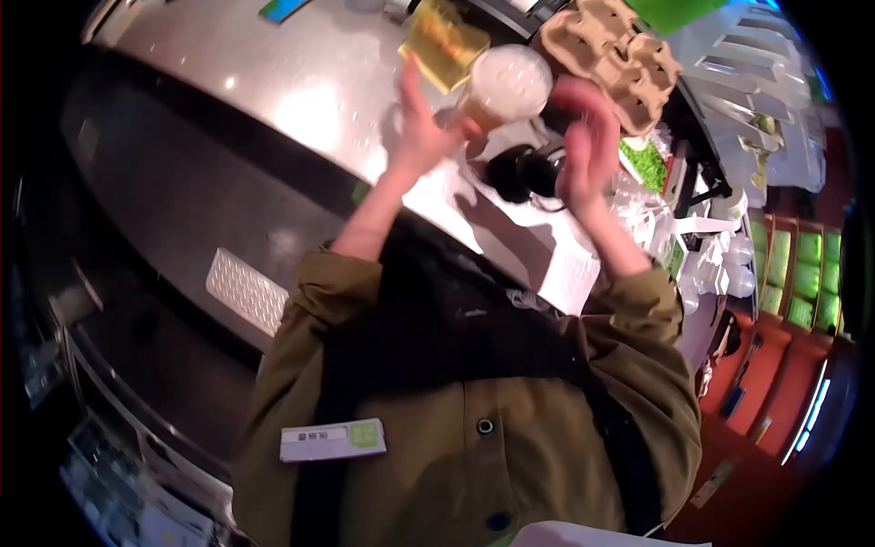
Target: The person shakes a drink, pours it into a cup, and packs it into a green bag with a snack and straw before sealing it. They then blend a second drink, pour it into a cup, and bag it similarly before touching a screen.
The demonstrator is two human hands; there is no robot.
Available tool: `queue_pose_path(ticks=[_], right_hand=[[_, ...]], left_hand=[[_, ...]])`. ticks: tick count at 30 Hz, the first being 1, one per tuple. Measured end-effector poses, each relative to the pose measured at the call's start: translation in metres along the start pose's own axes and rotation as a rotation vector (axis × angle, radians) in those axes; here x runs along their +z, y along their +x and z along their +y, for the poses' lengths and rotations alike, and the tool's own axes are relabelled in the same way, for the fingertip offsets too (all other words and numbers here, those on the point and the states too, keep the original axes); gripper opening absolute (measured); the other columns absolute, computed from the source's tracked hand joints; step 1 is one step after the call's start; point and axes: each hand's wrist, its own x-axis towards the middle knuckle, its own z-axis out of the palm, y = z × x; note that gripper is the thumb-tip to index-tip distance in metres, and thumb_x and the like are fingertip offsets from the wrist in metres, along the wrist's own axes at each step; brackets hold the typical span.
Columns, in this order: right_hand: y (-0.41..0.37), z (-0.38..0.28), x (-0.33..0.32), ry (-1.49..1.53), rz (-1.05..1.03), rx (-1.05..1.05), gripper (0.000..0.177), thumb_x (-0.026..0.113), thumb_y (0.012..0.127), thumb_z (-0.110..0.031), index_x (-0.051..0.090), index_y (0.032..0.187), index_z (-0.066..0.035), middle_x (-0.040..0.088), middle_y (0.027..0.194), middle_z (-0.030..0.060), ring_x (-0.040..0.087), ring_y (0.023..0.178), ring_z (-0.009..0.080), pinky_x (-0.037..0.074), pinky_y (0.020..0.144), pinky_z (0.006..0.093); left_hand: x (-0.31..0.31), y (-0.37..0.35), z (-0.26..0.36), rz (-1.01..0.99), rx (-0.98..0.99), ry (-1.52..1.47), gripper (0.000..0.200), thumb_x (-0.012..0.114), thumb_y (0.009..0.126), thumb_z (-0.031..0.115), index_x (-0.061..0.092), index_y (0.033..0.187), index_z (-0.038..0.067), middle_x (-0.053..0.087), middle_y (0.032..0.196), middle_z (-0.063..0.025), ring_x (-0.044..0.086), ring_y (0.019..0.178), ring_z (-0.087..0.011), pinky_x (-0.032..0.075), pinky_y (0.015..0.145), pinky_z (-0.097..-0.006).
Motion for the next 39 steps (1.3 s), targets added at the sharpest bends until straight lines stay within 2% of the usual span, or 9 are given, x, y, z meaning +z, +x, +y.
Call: queue_pose_path(ticks=[4,7,13,18,23,30,33,36,39], right_hand=[[-0.152,-0.024,0.038,0.301,-0.8,0.509,0.03,0.056,0.084,-0.014,0.052,0.109,0.002,0.058,0.104,0.0158,0.056,0.098,0.0293,0.042,0.087,0.0327],[-0.272,0.027,0.078,-0.268,-0.832,0.233,0.039,0.06,0.081,-0.021,0.05,0.112,0.0,0.051,0.116,0.0189,0.054,0.099,0.0355,0.043,0.088,0.0375],[-0.364,0.124,0.077,-0.93,-0.745,0.761,0.057,0.062,0.077,-0.036,0.043,0.119,-0.003,0.054,0.11,0.0228,0.054,0.098,0.0399,0.045,0.08,0.0468],[-0.428,0.25,0.049,-0.782,-0.722,0.765,0.049,0.067,0.073,-0.045,0.057,0.093,-0.001,0.062,0.09,0.0218,0.061,0.082,0.0352,0.047,0.071,0.0432],[-0.419,0.239,0.037,-0.596,-0.447,1.034,0.046,0.059,0.079,-0.044,0.057,0.093,0.0,0.061,0.09,0.0202,0.059,0.084,0.0316,0.045,0.072,0.0405],[-0.333,-0.072,0.095,-0.443,-0.353,0.138,0.012,0.056,0.078,-0.006,0.055,0.087,0.003,0.057,0.108,0.0185,0.055,0.093,0.0392,0.044,0.084,0.0388],[-0.283,-0.148,0.095,0.237,-0.359,0.846,0.01,0.053,0.086,-0.007,0.052,0.087,0.003,0.061,0.084,0.0105,0.061,0.081,0.0204,0.046,0.072,0.0279],[-0.247,-0.148,0.104,0.634,-0.166,0.845,0.01,0.052,0.087,-0.011,0.05,0.08,-0.003,0.057,0.075,0.0054,0.054,0.069,0.0139,0.043,0.061,0.025],[-0.212,-0.178,0.135,0.954,0.27,1.234,0.023,0.057,0.083,-0.028,0.053,0.082,-0.006,0.054,0.073,0.0064,0.052,0.064,0.0189,0.044,0.06,0.0303]], left_hand=[[-0.108,-0.064,-0.021,0.684,-0.243,0.21,0.021,0.056,0.084,0.01,0.056,0.101,-0.001,0.054,0.104,-0.0142,0.052,0.096,-0.0244,0.041,0.086,-0.0331],[-0.191,-0.194,-0.046,0.869,-0.667,0.376,0.023,0.06,0.079,0.011,0.061,0.098,0.0,0.057,0.098,-0.012,0.056,0.084,-0.019,0.044,0.078,-0.0291],[-0.222,-0.5,0.031,0.855,-1.494,0.145,0.029,0.059,0.081,0.023,0.059,0.103,0.004,0.058,0.09,-0.0017,0.054,0.078,-0.0114,0.039,0.061,-0.0241],[-0.2,-0.588,0.068,0.717,-1.764,0.024,0.033,0.056,0.083,0.025,0.055,0.112,0.01,0.059,0.098,-0.0002,0.057,0.085,-0.0142,0.04,0.064,-0.0269],[-0.196,-0.567,0.051,0.328,-1.469,0.201,0.03,0.057,0.081,0.017,0.058,0.105,0.0,0.063,0.095,-0.011,0.061,0.078,-0.02,0.048,0.07,-0.0282],[-0.159,-0.406,0.09,0.073,-0.547,0.222,0.024,0.056,0.084,0.016,0.059,0.105,0.005,0.061,0.102,-0.0129,0.059,0.095,-0.0284,0.046,0.082,-0.0345],[-0.156,-0.354,0.128,-0.013,-0.109,0.203,0.035,0.05,0.089,0.021,0.049,0.121,0.007,0.058,0.111,-0.013,0.059,0.092,-0.0286,0.045,0.081,-0.034],[-0.19,-0.332,0.186,-0.041,-0.347,-0.327,0.043,0.046,0.092,0.029,0.039,0.128,0.006,0.062,0.101,-0.0112,0.06,0.081,-0.0236,0.044,0.076,-0.029],[-0.214,-0.332,0.236,-0.054,-0.36,0.127,0.037,0.06,0.083,0.026,0.051,0.111,0.003,0.063,0.094,-0.0118,0.062,0.086,-0.0282,0.045,0.078,-0.0323]])
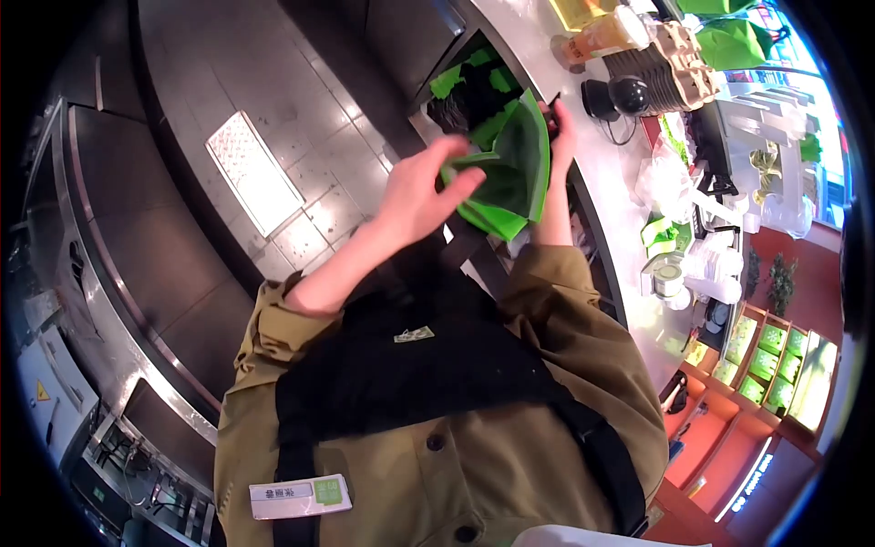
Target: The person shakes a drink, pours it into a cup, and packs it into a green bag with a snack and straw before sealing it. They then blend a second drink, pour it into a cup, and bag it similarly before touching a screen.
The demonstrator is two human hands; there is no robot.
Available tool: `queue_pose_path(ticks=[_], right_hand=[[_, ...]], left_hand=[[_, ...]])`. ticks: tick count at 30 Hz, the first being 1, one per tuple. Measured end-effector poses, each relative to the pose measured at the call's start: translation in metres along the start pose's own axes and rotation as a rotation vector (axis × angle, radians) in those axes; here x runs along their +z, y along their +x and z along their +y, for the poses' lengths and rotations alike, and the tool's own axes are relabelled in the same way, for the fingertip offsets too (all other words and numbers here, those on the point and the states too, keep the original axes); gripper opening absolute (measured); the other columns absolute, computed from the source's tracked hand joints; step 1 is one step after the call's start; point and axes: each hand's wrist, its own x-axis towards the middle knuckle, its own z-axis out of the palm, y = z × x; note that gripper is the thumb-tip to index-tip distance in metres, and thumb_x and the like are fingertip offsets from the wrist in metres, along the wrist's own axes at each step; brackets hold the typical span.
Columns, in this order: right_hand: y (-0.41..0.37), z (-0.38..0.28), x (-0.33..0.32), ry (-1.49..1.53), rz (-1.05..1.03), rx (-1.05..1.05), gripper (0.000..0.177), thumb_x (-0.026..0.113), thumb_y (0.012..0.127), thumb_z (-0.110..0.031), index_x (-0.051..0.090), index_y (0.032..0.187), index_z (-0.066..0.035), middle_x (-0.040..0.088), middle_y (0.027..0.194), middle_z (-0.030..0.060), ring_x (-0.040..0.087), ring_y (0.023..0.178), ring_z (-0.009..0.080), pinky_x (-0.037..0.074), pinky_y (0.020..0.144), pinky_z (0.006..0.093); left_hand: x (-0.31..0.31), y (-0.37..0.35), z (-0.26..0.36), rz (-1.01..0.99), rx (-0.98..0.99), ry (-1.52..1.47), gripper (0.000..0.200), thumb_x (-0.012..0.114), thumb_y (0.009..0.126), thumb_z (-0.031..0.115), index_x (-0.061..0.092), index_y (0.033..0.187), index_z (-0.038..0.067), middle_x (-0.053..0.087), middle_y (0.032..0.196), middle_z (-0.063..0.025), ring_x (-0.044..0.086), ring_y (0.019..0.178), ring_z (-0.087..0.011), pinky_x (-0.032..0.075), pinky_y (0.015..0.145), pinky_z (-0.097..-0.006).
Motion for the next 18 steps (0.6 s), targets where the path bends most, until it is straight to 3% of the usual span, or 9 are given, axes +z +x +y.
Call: queue_pose_path(ticks=[2,4,8,9,11,12,14,16,18], right_hand=[[-0.012,0.024,0.021,-0.075,0.059,-0.218,0.023,0.057,0.083,-0.029,0.054,0.083,-0.006,0.056,0.073,0.0066,0.054,0.066,0.0192,0.046,0.061,0.0303],[0.018,0.03,-0.004,0.592,-0.386,0.371,0.022,0.058,0.082,-0.029,0.057,0.08,-0.006,0.059,0.067,0.0065,0.057,0.061,0.0204,0.048,0.06,0.0312],[0.018,0.066,0.035,-0.593,-0.193,-0.143,0.022,0.056,0.083,-0.024,0.059,0.075,-0.004,0.062,0.077,0.0088,0.057,0.056,0.0195,0.046,0.059,0.0308],[0.017,0.074,0.038,-0.872,-0.48,-0.436,0.02,0.055,0.084,-0.023,0.057,0.081,-0.003,0.061,0.075,0.0074,0.057,0.061,0.0181,0.045,0.058,0.0289],[-0.01,0.073,0.054,-0.857,-0.669,-0.256,0.02,0.055,0.086,-0.021,0.054,0.091,-0.002,0.058,0.077,0.0065,0.057,0.068,0.0166,0.044,0.059,0.0272],[-0.027,0.064,0.067,-0.529,-0.558,0.199,0.021,0.055,0.086,-0.02,0.052,0.095,-0.001,0.057,0.081,0.007,0.056,0.071,0.0165,0.045,0.06,0.0275],[-0.02,0.051,0.062,-0.913,-0.164,-1.043,0.021,0.055,0.088,-0.019,0.049,0.097,-0.001,0.053,0.088,0.0064,0.054,0.076,0.0136,0.045,0.069,0.0266],[-0.071,0.027,0.073,-0.769,-0.725,-1.459,0.006,0.049,0.078,0.003,0.053,0.079,-0.001,0.059,0.08,0.0106,0.057,0.072,0.0206,0.046,0.065,0.0294],[-0.092,0.054,0.057,-1.163,-1.253,-0.876,0.011,0.046,0.073,0.003,0.055,0.074,-0.002,0.059,0.074,0.0123,0.058,0.072,0.0293,0.047,0.067,0.0371]], left_hand=[[-0.014,-0.008,0.002,0.134,0.387,0.24,0.033,0.065,0.067,0.005,0.054,0.098,0.001,0.06,0.093,-0.0147,0.061,0.085,-0.0344,0.048,0.074,-0.037],[-0.027,-0.02,0.01,0.122,0.373,0.218,0.035,0.063,0.065,0.001,0.052,0.098,0.0,0.057,0.1,-0.0148,0.059,0.085,-0.0357,0.049,0.073,-0.0373],[-0.062,-0.037,0.035,-0.394,0.156,0.497,0.04,0.064,0.073,0.012,0.05,0.11,0.007,0.052,0.111,-0.0154,0.058,0.075,-0.0371,0.049,0.067,-0.0386],[-0.064,-0.036,0.019,-0.365,0.136,0.382,0.035,0.064,0.075,0.017,0.055,0.107,0.007,0.057,0.103,-0.0161,0.059,0.071,-0.0362,0.048,0.065,-0.0386],[-0.066,-0.024,-0.013,-0.259,-0.093,0.253,0.022,0.062,0.073,0.011,0.059,0.093,0.002,0.061,0.082,-0.0197,0.058,0.08,-0.0373,0.046,0.069,-0.0449],[-0.069,-0.023,-0.027,-0.222,-0.074,0.349,0.02,0.058,0.072,0.004,0.058,0.091,0.0,0.059,0.085,-0.0222,0.058,0.079,-0.039,0.045,0.07,-0.0468],[-0.072,-0.022,-0.052,-0.185,-0.096,0.424,0.033,0.052,0.07,0.0,0.056,0.103,0.0,0.058,0.095,-0.0221,0.056,0.089,-0.0386,0.044,0.078,-0.0467],[-0.067,-0.019,-0.07,-0.108,-0.088,0.524,0.041,0.05,0.07,-0.001,0.054,0.11,0.0,0.056,0.107,-0.0222,0.054,0.096,-0.0377,0.043,0.083,-0.0458],[-0.054,-0.01,-0.07,-0.183,-0.082,0.602,0.046,0.046,0.071,-0.002,0.051,0.117,0.0,0.039,0.133,-0.018,0.05,0.108,-0.0355,0.042,0.091,-0.0406]])
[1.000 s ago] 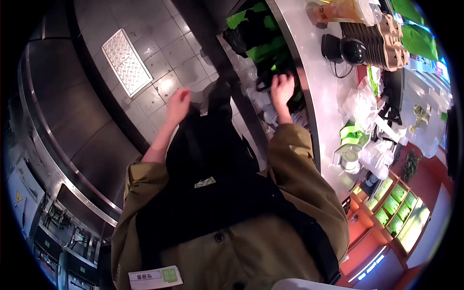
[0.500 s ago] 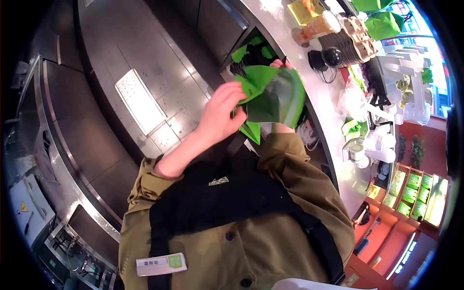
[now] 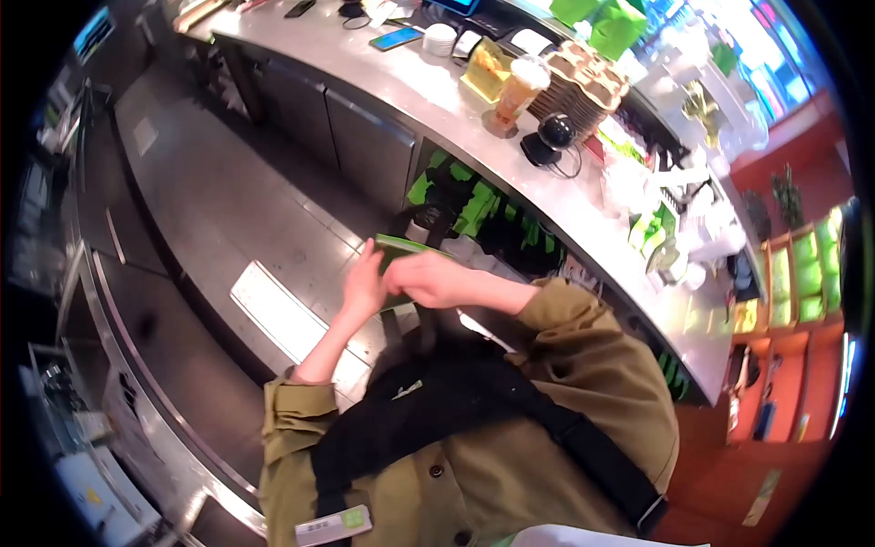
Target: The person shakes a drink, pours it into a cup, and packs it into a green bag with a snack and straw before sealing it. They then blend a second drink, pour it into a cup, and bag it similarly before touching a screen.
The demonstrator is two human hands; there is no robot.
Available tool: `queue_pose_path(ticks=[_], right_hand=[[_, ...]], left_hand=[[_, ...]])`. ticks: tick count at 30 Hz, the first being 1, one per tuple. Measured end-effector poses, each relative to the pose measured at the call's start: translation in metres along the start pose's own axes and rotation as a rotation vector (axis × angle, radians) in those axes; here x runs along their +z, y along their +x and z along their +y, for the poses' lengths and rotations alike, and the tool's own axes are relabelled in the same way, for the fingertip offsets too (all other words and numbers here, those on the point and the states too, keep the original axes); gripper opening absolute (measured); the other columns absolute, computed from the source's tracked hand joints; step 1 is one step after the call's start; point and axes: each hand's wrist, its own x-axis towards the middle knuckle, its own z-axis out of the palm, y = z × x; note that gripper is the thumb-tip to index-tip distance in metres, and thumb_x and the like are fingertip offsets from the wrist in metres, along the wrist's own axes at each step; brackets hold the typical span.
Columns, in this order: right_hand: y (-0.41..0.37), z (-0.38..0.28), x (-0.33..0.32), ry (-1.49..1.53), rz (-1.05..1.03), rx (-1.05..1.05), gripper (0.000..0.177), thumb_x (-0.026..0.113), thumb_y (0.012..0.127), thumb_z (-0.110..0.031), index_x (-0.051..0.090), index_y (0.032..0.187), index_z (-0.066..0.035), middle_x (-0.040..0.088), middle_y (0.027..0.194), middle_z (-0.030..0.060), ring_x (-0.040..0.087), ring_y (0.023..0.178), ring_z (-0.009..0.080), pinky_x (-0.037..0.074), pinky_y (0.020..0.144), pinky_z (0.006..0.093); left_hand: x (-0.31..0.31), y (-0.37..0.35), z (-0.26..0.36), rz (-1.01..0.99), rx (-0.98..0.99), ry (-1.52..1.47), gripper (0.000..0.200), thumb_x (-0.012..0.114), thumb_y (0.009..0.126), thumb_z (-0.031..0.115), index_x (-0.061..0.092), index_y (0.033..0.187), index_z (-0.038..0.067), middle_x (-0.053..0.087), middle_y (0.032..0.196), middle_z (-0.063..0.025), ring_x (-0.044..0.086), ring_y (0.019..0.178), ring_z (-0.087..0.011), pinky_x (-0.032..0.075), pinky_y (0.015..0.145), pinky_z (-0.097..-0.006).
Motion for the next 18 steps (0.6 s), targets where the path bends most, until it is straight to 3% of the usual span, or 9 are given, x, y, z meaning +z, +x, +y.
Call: queue_pose_path(ticks=[1,3,4,5,6,7,9,10,18], right_hand=[[-0.011,0.031,0.022,0.119,-0.062,0.178,0.014,0.048,0.069,0.001,0.06,0.076,-0.003,0.061,0.075,0.015,0.061,0.073,0.0309,0.047,0.063,0.0407],[-0.06,0.116,0.055,-0.372,-0.305,0.36,0.015,0.051,0.071,-0.008,0.061,0.078,0.001,0.062,0.07,0.0184,0.061,0.067,0.0346,0.048,0.063,0.044],[-0.061,0.119,0.053,-0.743,-0.974,0.33,0.023,0.043,0.08,-0.01,0.061,0.089,0.003,0.063,0.086,0.0185,0.061,0.073,0.0314,0.048,0.067,0.0408],[-0.075,0.131,0.062,-0.705,-1.154,0.424,0.024,0.044,0.081,-0.011,0.061,0.089,0.003,0.063,0.086,0.0184,0.061,0.074,0.0312,0.048,0.067,0.0406],[-0.098,0.14,0.076,-0.627,-1.152,0.542,0.024,0.044,0.081,-0.011,0.061,0.09,0.003,0.063,0.087,0.0183,0.061,0.074,0.0309,0.048,0.067,0.0404],[-0.117,0.144,0.087,-0.552,-1.117,0.633,0.024,0.044,0.082,-0.012,0.061,0.09,0.003,0.063,0.087,0.0182,0.061,0.074,0.0307,0.048,0.068,0.0402],[-0.124,0.139,0.107,-0.45,-1.054,0.724,0.024,0.044,0.082,-0.013,0.061,0.091,0.003,0.063,0.088,0.018,0.061,0.075,0.0302,0.048,0.068,0.0399],[-0.126,0.14,0.113,-0.412,-1.021,0.757,0.024,0.044,0.083,-0.013,0.061,0.091,0.003,0.063,0.088,0.0179,0.061,0.076,0.03,0.048,0.068,0.0397],[-0.141,0.12,0.098,-0.252,-0.801,0.909,0.026,0.045,0.086,-0.017,0.061,0.093,0.002,0.063,0.091,0.0171,0.061,0.079,0.0281,0.049,0.07,0.0382]], left_hand=[[0.003,0.004,0.0,-0.003,0.017,0.01,0.044,0.046,0.073,-0.001,0.052,0.116,0.0,0.04,0.133,-0.0173,0.05,0.11,-0.0351,0.042,0.092,-0.0401],[0.02,0.014,0.0,-0.02,0.069,0.02,0.04,0.046,0.076,0.001,0.052,0.115,0.0,0.04,0.133,-0.0168,0.049,0.111,-0.0346,0.042,0.092,-0.0394],[0.03,0.016,0.008,-0.051,0.095,0.019,0.038,0.046,0.077,0.002,0.053,0.114,-0.001,0.04,0.134,-0.017,0.049,0.112,-0.0345,0.041,0.092,-0.0393],[0.033,0.013,0.041,-0.153,0.045,0.022,0.035,0.045,0.081,0.007,0.054,0.114,0.002,0.048,0.125,-0.0181,0.053,0.104,-0.0352,0.043,0.088,-0.0413],[0.035,0.008,0.072,-0.271,0.196,-0.038,0.028,0.043,0.085,0.012,0.055,0.109,0.006,0.055,0.11,-0.0188,0.056,0.093,-0.0352,0.043,0.082,-0.0442],[0.074,0.011,0.076,-0.343,-0.101,-0.42,0.019,0.046,0.082,0.013,0.057,0.096,0.007,0.056,0.099,-0.018,0.057,0.084,-0.0352,0.044,0.076,-0.0459],[0.067,0.003,0.114,-0.308,0.035,-0.243,0.013,0.047,0.074,0.004,0.055,0.084,0.003,0.056,0.113,-0.0125,0.058,0.08,-0.0369,0.046,0.069,-0.0466],[0.073,0.0,0.101,-0.14,0.402,-0.065,0.015,0.047,0.072,0.002,0.056,0.084,0.002,0.055,0.118,-0.0096,0.058,0.08,-0.0371,0.047,0.068,-0.0464],[0.01,-0.014,0.066,-0.637,0.556,0.179,0.045,0.049,0.07,0.002,0.058,0.111,0.018,0.047,0.129,0.0044,0.063,0.082,-0.0313,0.052,0.07,-0.0437]])
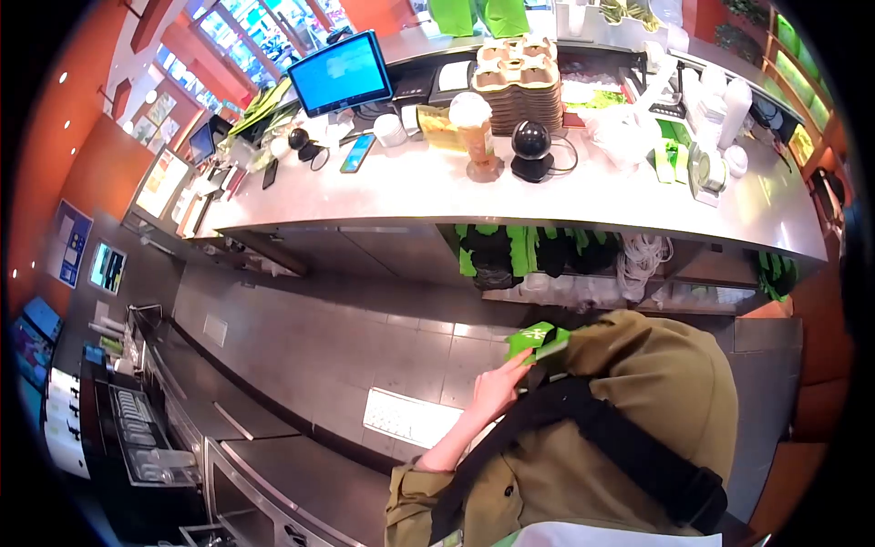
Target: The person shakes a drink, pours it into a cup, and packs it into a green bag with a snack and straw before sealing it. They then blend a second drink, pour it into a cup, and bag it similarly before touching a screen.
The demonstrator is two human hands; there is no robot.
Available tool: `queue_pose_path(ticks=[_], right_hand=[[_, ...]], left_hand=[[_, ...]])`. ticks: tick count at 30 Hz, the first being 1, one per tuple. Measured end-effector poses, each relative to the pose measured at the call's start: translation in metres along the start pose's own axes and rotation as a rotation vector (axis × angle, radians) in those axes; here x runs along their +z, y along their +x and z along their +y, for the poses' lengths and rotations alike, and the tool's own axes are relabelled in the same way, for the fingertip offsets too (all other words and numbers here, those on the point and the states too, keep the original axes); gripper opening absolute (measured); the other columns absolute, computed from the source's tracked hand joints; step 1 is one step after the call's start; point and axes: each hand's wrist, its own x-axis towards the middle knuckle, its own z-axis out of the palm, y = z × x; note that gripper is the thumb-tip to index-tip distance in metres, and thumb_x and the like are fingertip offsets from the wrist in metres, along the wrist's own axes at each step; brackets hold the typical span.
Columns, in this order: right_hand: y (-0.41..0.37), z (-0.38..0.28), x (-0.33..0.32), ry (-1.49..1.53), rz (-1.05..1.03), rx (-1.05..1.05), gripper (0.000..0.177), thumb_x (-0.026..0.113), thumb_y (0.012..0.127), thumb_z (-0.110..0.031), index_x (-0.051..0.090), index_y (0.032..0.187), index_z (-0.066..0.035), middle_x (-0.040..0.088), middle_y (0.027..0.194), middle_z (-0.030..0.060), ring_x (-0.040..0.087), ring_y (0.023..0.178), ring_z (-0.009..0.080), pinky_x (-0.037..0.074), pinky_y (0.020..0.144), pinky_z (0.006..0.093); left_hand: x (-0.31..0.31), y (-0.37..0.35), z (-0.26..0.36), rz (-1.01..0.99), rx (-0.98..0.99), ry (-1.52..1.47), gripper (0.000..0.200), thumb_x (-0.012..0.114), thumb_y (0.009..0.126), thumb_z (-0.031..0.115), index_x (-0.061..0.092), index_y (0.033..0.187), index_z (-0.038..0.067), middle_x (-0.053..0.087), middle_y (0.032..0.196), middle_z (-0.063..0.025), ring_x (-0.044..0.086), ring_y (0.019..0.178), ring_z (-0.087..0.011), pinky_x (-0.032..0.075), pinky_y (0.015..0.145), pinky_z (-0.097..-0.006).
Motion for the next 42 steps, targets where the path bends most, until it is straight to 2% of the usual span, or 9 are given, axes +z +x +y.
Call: queue_pose_path(ticks=[12,14,15,17,18,22,28,33,42], right_hand=[[-0.041,-0.038,-0.159,0.285,0.013,-0.499,0.03,0.046,0.09,-0.024,0.061,0.097,0.001,0.063,0.095,0.0159,0.061,0.084,0.0252,0.049,0.073,0.0361],[-0.126,0.007,-0.257,0.693,0.69,-0.77,0.02,0.053,0.085,-0.016,0.059,0.089,0.002,0.062,0.087,0.0126,0.058,0.079,0.0227,0.047,0.069,0.034],[-0.145,0.047,-0.307,-0.024,1.344,-0.839,0.016,0.054,0.083,-0.015,0.057,0.084,0.0,0.059,0.078,0.0112,0.056,0.076,0.0211,0.047,0.068,0.0335],[-0.165,0.135,-0.35,0.678,1.553,-0.018,0.033,0.058,0.082,-0.029,0.054,0.095,0.002,0.054,0.095,0.0128,0.055,0.085,0.0219,0.046,0.073,0.0307],[-0.171,0.184,-0.376,0.356,1.56,0.284,0.054,0.06,0.08,-0.042,0.05,0.112,0.001,0.049,0.111,0.0147,0.054,0.098,0.023,0.046,0.079,0.0316],[-0.177,0.255,-0.44,1.162,0.497,0.257,0.099,0.05,0.072,-0.071,0.018,0.138,-0.004,0.028,0.138,0.0223,0.055,0.101,0.0355,0.049,0.079,0.0409],[-0.13,0.304,-0.442,1.428,0.169,-0.168,0.056,0.055,0.081,-0.051,0.041,0.122,-0.015,0.056,0.104,0.0093,0.061,0.076,0.0181,0.054,0.064,0.0289],[-0.16,0.295,-0.419,1.657,0.457,-0.166,0.048,0.057,0.086,-0.032,0.038,0.125,-0.012,0.051,0.114,0.0081,0.059,0.093,0.0238,0.057,0.07,0.0357],[-0.343,0.273,-0.433,1.348,1.289,-0.316,0.061,0.046,0.089,-0.039,0.029,0.136,-0.004,0.047,0.124,0.0139,0.054,0.105,0.023,0.048,0.084,0.0366]], left_hand=[[-0.051,0.024,-0.054,0.298,-0.319,-0.17,0.052,0.045,0.072,0.002,0.045,0.124,0.005,0.044,0.129,-0.018,0.045,0.114,-0.0355,0.04,0.093,-0.0396],[-0.073,0.011,-0.093,0.384,-0.419,-0.209,0.054,0.045,0.072,-0.002,0.044,0.125,0.003,0.044,0.126,-0.0202,0.042,0.118,-0.0354,0.036,0.097,-0.0394],[-0.096,0.008,-0.103,0.491,-0.386,-0.183,0.054,0.044,0.072,-0.003,0.044,0.125,0.002,0.045,0.126,-0.02,0.042,0.118,-0.0345,0.034,0.099,-0.0388],[-0.149,0.001,-0.109,0.685,-0.391,-0.249,0.053,0.041,0.072,-0.006,0.044,0.125,-0.001,0.046,0.125,-0.0168,0.042,0.119,-0.0294,0.03,0.102,-0.0367],[-0.184,0.004,-0.099,0.754,-0.413,-0.213,0.054,0.039,0.071,-0.007,0.045,0.124,-0.001,0.046,0.124,-0.0149,0.042,0.118,-0.0274,0.03,0.101,-0.0344],[-0.285,0.03,-0.087,0.907,-0.52,-0.071,0.056,0.04,0.069,-0.002,0.045,0.125,-0.002,0.045,0.128,-0.0144,0.038,0.123,-0.0254,0.025,0.103,-0.0326],[-0.378,0.098,-0.089,0.887,-0.413,0.015,0.055,0.043,0.073,0.0,0.042,0.128,0.0,0.041,0.133,-0.0131,0.033,0.128,-0.0244,0.022,0.105,-0.0322],[-0.411,0.171,-0.101,0.768,-0.334,-0.093,0.053,0.043,0.073,-0.002,0.044,0.126,0.003,0.048,0.122,-0.0058,0.048,0.097,-0.0099,0.038,0.072,-0.0181],[-0.456,0.281,-0.122,0.377,-0.108,-0.18,0.047,0.046,0.075,0.006,0.044,0.122,-0.002,0.046,0.113,-0.0143,0.053,0.093,-0.0228,0.045,0.075,-0.0282]])
